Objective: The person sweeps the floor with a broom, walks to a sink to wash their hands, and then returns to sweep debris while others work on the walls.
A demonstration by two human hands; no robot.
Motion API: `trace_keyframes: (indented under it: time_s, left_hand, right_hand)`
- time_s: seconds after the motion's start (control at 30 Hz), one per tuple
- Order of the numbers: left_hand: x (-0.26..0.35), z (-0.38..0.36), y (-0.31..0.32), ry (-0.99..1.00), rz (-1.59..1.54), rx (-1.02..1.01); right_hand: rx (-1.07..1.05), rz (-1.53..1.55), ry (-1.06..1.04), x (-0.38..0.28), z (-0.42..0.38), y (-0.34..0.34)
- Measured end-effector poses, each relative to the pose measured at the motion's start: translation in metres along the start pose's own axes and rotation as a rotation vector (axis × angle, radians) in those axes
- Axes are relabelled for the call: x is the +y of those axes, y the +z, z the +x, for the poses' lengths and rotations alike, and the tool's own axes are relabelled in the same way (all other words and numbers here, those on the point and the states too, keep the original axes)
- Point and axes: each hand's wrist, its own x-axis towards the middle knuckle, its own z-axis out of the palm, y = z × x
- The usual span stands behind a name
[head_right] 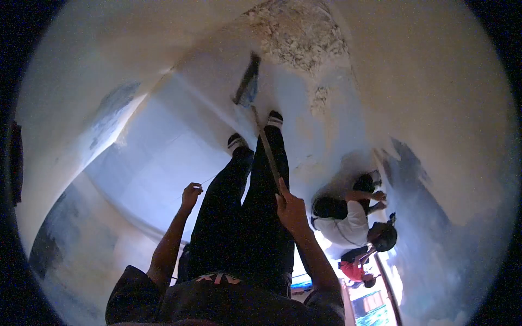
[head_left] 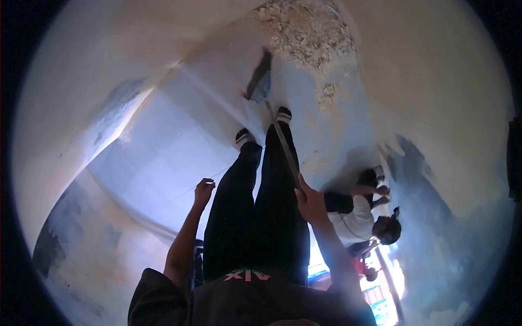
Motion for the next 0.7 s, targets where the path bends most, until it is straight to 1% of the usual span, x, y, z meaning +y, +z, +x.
trace_keyframes:
  time_s: [0.07, 0.13, 0.2, 0.27, 0.33, 0.37, 0.4, 0.47, 0.5, 0.53, 0.57, 0.6, 0.63, 0.67, 0.7]
  left_hand:
    - [-0.017, -0.009, -0.012, -0.043, 0.098, -0.017]
    - [-0.021, -0.015, -0.017, -0.085, 0.162, -0.035]
    - [-0.023, -0.02, -0.016, -0.085, 0.151, -0.018]
    - [-0.035, -0.019, -0.008, -0.084, 0.117, -0.025]
    - [-0.019, -0.022, 0.004, 0.001, 0.14, -0.06]
    - [-0.009, -0.026, 0.013, 0.04, 0.151, -0.082]
    - [-0.002, -0.03, 0.022, 0.015, 0.145, -0.088]
    - [0.015, -0.032, 0.043, -0.023, 0.12, -0.086]
    - [0.022, -0.035, 0.053, 0.003, 0.131, -0.101]
    - [0.029, -0.036, 0.063, -0.022, 0.169, -0.1]
    - [0.034, -0.038, 0.075, -0.034, 0.16, -0.076]
    - [0.037, -0.045, 0.086, -0.05, 0.147, -0.051]
    - [0.038, -0.051, 0.097, -0.073, 0.175, -0.037]
    - [0.04, -0.054, 0.109, -0.089, 0.2, -0.023]
    - [0.008, -0.049, 0.124, 0.012, 0.095, -0.028]
  right_hand:
    - [0.054, 0.06, 0.066, 0.022, -0.051, 0.006]
    - [-0.049, -0.016, 0.323, 0.036, -0.089, -0.006]
    - [0.056, -0.147, 0.278, 0.074, -0.132, 0.004]
    - [0.063, -0.246, 0.324, 0.123, -0.17, 0.012]
    - [0.107, -0.289, 0.45, 0.146, -0.197, 0.008]
    - [0.053, -0.35, 0.545, 0.171, -0.209, 0.012]
    - [0.14, -0.325, 0.55, 0.194, -0.224, 0.017]
    - [0.142, -0.367, 0.61, 0.257, -0.248, 0.035]
    - [0.1, -0.395, 0.596, 0.292, -0.253, 0.045]
    - [0.057, -0.427, 0.578, 0.332, -0.258, 0.057]
    - [0.017, -0.462, 0.552, 0.391, -0.262, 0.077]
    - [0.135, -0.542, 0.674, 0.526, -0.288, 0.16]
    - [0.078, -0.501, 0.681, 0.55, -0.272, 0.168]
    - [0.028, -0.462, 0.687, 0.56, -0.247, 0.17]
    - [-0.026, -0.428, 0.692, 0.568, -0.225, 0.167]
